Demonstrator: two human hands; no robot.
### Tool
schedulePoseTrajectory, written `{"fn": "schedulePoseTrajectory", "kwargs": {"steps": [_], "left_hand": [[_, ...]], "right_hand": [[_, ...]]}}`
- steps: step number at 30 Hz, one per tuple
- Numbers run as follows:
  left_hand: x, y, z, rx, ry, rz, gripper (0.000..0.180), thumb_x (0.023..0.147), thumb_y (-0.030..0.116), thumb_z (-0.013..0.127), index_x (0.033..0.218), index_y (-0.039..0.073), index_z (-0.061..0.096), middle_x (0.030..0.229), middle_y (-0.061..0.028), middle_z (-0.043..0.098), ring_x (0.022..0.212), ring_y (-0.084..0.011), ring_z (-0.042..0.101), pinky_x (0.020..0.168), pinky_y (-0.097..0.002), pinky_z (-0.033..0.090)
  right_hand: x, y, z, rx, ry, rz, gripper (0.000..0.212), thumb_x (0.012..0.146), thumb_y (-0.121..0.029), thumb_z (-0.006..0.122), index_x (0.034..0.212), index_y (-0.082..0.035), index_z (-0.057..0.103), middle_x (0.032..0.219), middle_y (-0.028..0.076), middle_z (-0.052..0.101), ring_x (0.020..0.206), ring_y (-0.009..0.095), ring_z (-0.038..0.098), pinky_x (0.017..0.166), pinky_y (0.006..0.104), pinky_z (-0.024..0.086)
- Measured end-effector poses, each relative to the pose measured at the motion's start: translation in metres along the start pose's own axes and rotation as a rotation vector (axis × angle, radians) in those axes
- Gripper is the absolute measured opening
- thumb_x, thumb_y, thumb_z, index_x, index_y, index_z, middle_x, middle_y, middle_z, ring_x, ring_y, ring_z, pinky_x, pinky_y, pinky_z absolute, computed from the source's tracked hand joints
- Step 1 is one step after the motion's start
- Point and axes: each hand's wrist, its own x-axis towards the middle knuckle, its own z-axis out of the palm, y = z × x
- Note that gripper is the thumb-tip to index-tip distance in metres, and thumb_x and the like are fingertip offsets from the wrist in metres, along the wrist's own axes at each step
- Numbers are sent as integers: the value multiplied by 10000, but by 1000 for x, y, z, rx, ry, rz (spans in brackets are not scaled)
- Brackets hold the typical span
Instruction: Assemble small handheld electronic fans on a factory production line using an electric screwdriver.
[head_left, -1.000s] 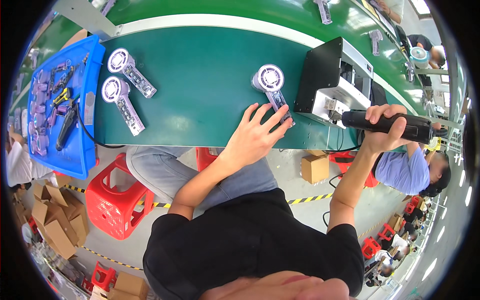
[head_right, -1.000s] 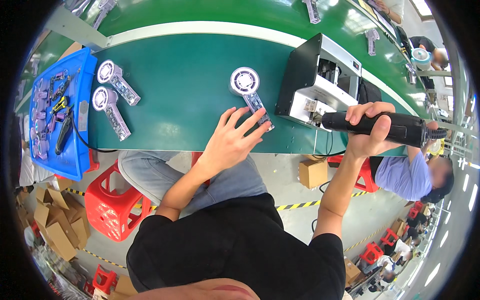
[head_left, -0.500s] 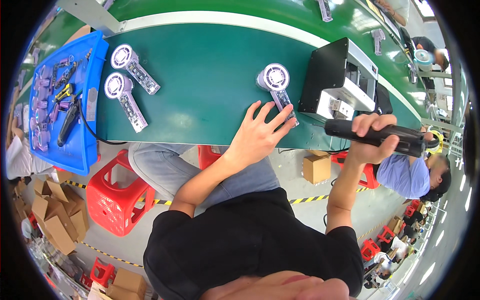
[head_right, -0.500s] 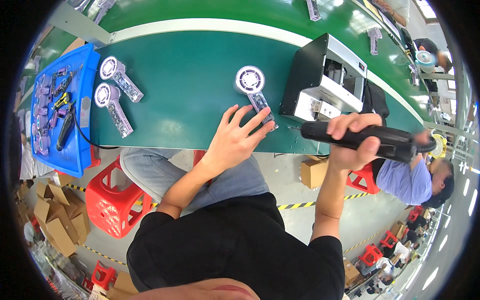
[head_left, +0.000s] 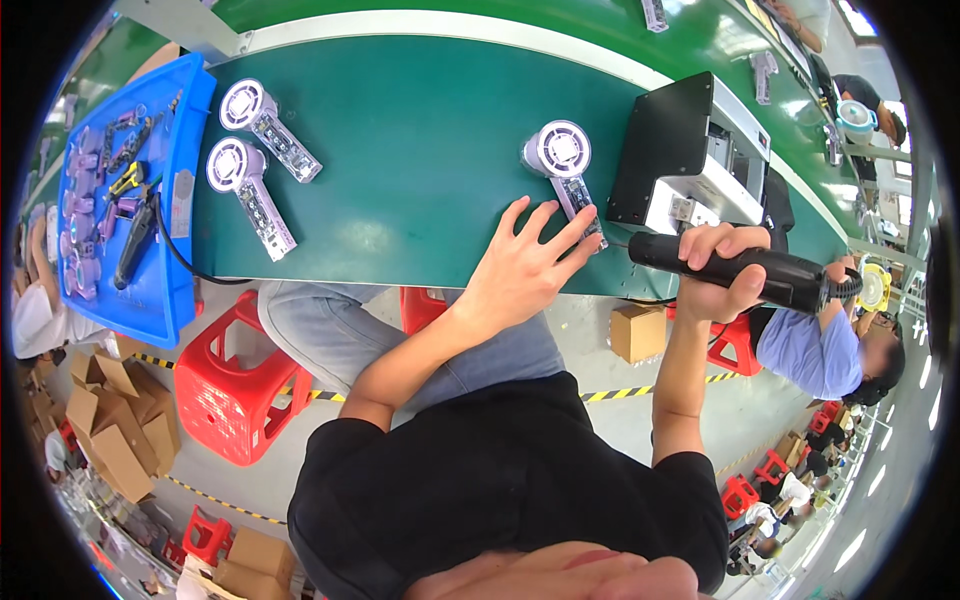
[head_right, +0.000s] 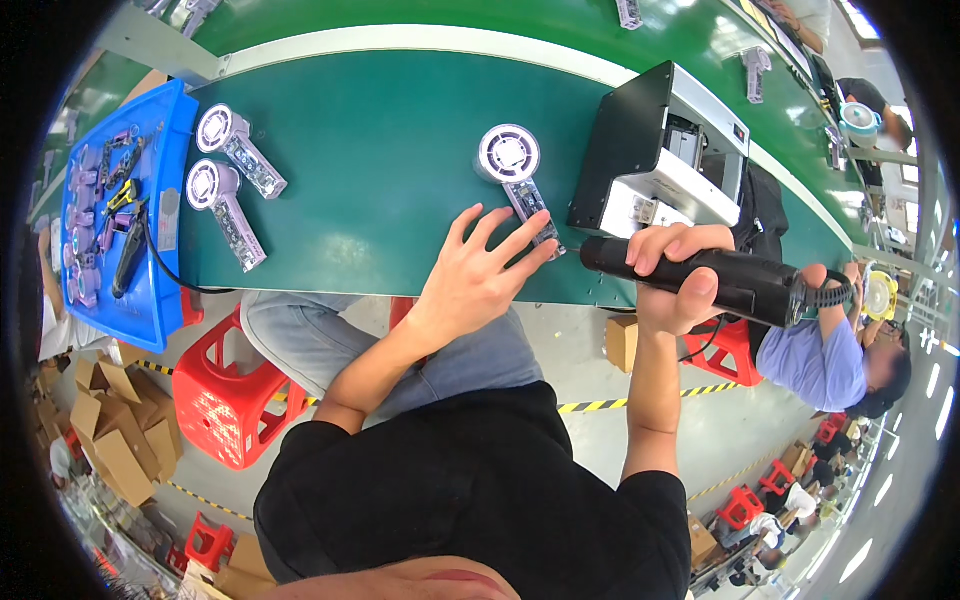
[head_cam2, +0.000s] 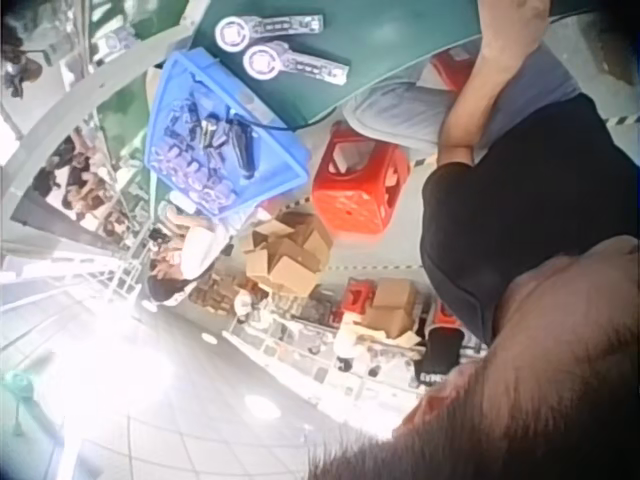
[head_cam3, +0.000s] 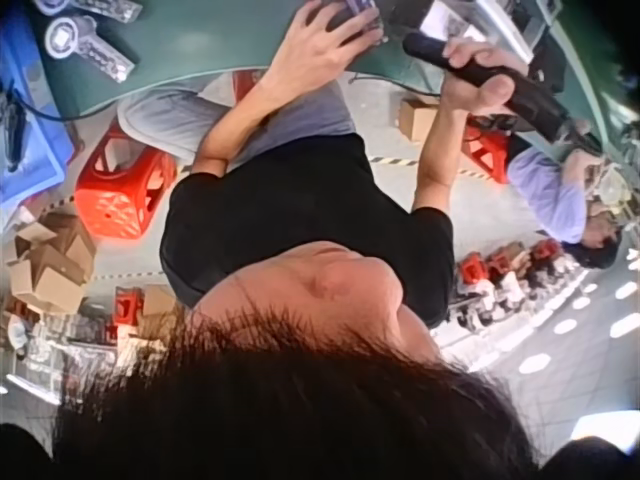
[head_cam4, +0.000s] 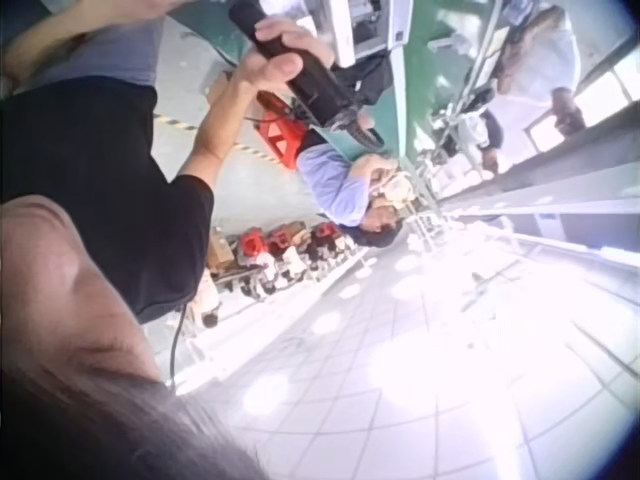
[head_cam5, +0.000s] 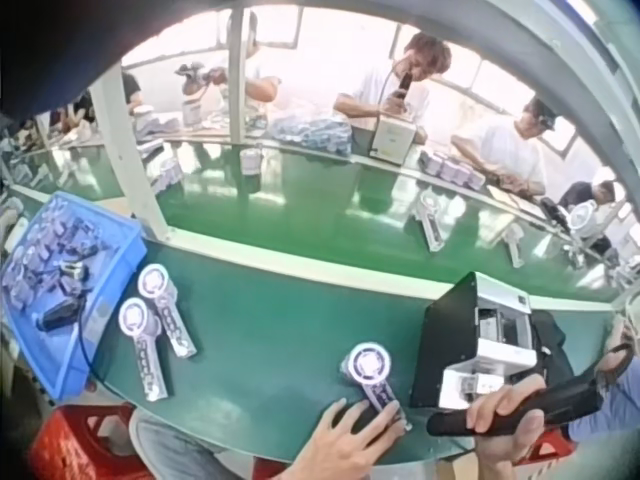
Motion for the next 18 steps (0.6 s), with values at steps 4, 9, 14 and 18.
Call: {"fn": "schedulePoseTrajectory", "kwargs": {"steps": [4, 9, 14, 18], "left_hand": [[-1, -2, 0, 4, -22, 50, 374, 782, 114, 582, 1151, 121, 644, 1357, -79, 486, 1092, -319, 521, 965, -537, 393], [0, 0, 0, 17, -29, 54, 372, 781, 119, 584, 1148, 123, 645, 1353, -76, 485, 1091, -314, 518, 963, -535, 395], [2, 1, 1, 1, -26, 3, 393, 734, 85, 640, 1118, 163, 668, 1344, -14, 520, 1062, -264, 536, 977, -502, 384], [1, 0, 1, -5, -24, 21, 418, 728, 65, 608, 1137, 138, 651, 1338, -46, 508, 1072, -288, 528, 975, -514, 389]], "right_hand": [[-6, 1, 0, 47, -34, 0, 481, 888, -488, 594, 840, -42, 418, 582, 67, 450, 487, 151, 470, 497, 309, 457], [-10, 3, 0, 37, -92, -19, 501, 880, -507, 604, 850, -37, 433, 595, 58, 461, 492, 153, 490, 493, 302, 470], [-11, 0, -7, 56, -76, -41, 541, 869, -545, 603, 862, -32, 432, 620, 79, 490, 515, 176, 510, 526, 316, 478], [20, -48, -26, -107, 76, -143, 395, 928, -410, 533, 900, -30, 431, 717, 69, 465, 510, 181, 460, 496, 333, 419]]}}
